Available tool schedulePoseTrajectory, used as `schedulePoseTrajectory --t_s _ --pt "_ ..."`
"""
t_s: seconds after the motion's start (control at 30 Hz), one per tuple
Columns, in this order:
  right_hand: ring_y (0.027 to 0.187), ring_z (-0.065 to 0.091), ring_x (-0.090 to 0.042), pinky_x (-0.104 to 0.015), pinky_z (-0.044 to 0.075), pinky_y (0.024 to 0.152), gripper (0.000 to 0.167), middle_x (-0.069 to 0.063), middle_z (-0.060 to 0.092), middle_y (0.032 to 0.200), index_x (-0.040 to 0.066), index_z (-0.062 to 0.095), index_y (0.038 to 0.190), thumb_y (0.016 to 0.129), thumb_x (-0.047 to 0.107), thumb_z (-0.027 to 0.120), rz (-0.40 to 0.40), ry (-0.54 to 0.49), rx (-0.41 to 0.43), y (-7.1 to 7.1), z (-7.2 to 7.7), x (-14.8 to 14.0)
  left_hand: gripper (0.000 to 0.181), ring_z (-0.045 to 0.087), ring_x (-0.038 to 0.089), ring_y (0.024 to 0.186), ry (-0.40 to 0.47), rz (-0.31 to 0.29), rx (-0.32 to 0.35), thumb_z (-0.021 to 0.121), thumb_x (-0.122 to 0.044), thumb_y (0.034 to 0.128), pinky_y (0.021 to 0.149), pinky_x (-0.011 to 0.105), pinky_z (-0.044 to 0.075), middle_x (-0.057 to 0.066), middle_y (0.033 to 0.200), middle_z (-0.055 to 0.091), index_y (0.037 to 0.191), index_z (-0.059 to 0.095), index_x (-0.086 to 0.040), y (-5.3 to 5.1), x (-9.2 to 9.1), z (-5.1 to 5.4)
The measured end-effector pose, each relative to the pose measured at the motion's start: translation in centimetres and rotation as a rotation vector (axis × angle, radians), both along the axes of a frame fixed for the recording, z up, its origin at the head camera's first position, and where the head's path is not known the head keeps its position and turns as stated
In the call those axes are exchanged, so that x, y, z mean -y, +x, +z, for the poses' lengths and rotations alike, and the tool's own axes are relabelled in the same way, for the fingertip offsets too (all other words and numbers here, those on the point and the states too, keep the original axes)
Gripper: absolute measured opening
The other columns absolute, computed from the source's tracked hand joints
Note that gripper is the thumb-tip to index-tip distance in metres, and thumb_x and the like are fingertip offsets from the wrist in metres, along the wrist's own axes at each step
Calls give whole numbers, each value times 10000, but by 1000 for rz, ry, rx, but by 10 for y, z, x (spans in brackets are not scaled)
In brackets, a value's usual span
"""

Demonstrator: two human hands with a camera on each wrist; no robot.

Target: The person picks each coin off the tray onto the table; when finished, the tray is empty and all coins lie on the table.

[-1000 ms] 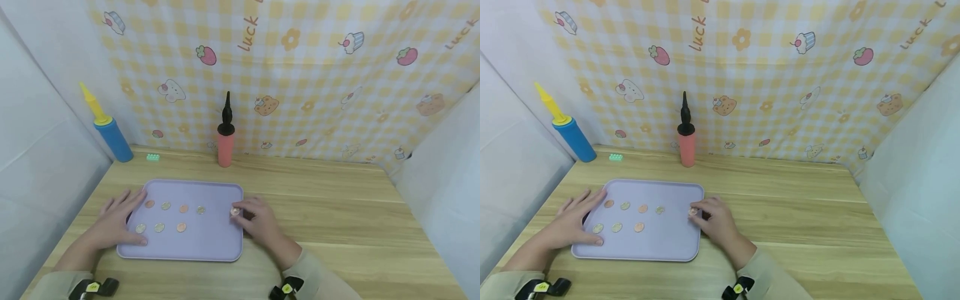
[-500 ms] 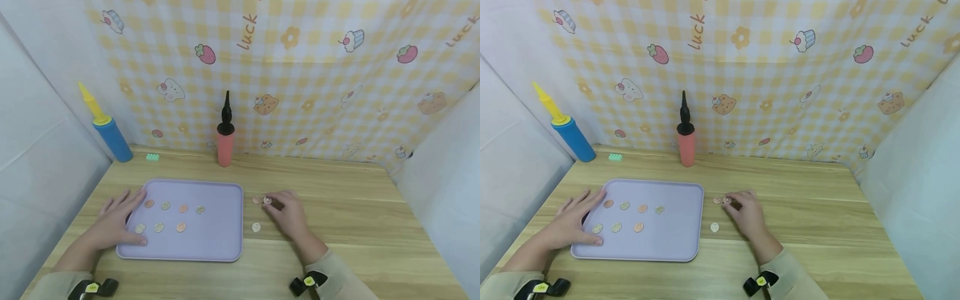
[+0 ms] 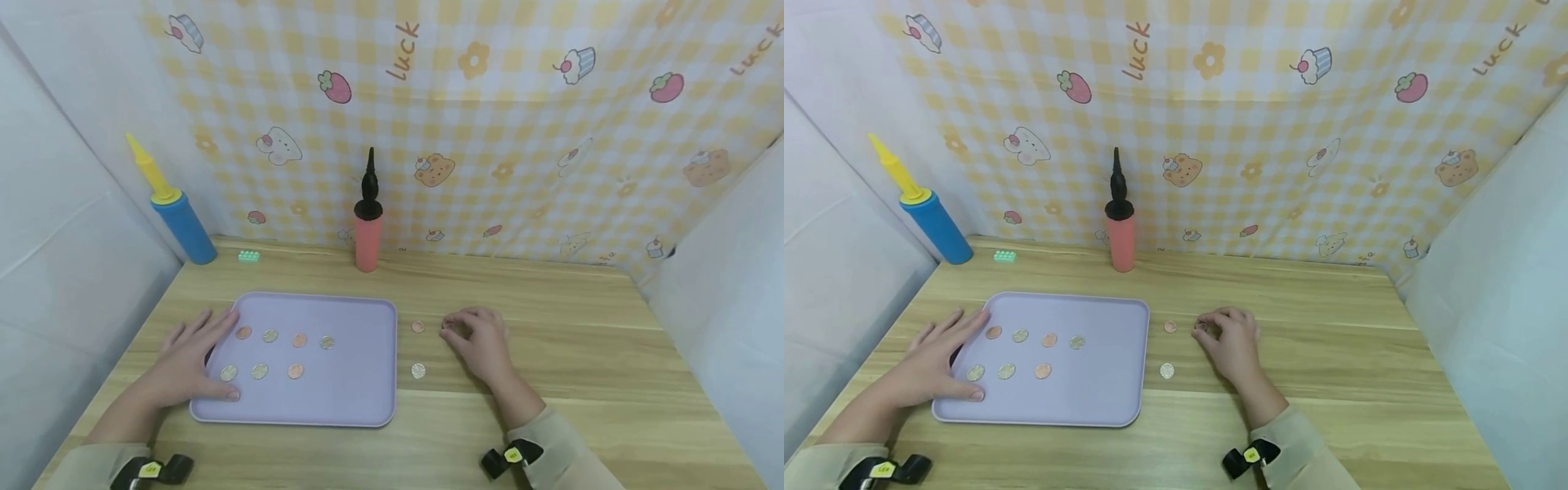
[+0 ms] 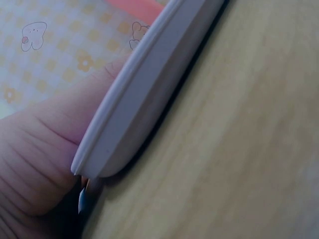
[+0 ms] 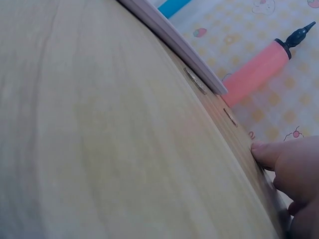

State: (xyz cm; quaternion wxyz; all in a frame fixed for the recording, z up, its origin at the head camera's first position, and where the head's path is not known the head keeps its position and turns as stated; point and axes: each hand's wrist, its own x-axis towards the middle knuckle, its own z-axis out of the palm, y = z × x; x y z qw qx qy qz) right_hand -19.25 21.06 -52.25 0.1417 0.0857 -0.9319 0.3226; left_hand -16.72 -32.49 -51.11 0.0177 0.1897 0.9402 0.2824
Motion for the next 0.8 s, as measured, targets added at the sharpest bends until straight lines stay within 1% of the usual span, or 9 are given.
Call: schedulePoseTrajectory --t_s 0.13,0.27,0.47,0.63,0.8 --pt "1245 524 -389 -653 276 1038 198 -59 718 1154 175 840 1083 903 243 889 -6 -8 41 1 3 1 1405 76 633 1544 -1 -5 0 996 -543 617 1179 751 -148 294 1700 276 1699 234 -71 -1 0 1" --pt "1252 511 -391 -653 268 1042 205 -69 705 1156 155 841 1110 919 221 873 3 -21 54 2 5 2 1407 72 634 1543 -3 -2 2 996 -545 616 1181 748 -148 298 1697 277 1697 234 -65 -1 0 2" --pt "1268 485 -398 -649 240 1067 215 -82 682 1180 139 838 1142 939 210 849 6 -31 79 2 4 1 1404 74 637 1541 -9 -2 1 995 -544 620 1178 752 -149 305 1692 283 1697 233 -65 -2 0 2" --pt "1257 486 -411 -645 244 1057 233 -100 667 1183 123 837 1149 926 192 846 1 -37 61 3 3 1 1398 90 644 1535 -6 -14 -6 994 -542 625 1180 757 -134 292 1698 282 1699 233 -69 -2 -1 1" --pt "1229 506 -417 -643 258 1026 222 -91 674 1158 129 846 1123 908 182 837 7 -38 22 3 3 2 1393 85 636 1540 2 -9 -4 997 -531 626 1187 735 -153 286 1701 282 1698 236 -70 -1 -1 -1"
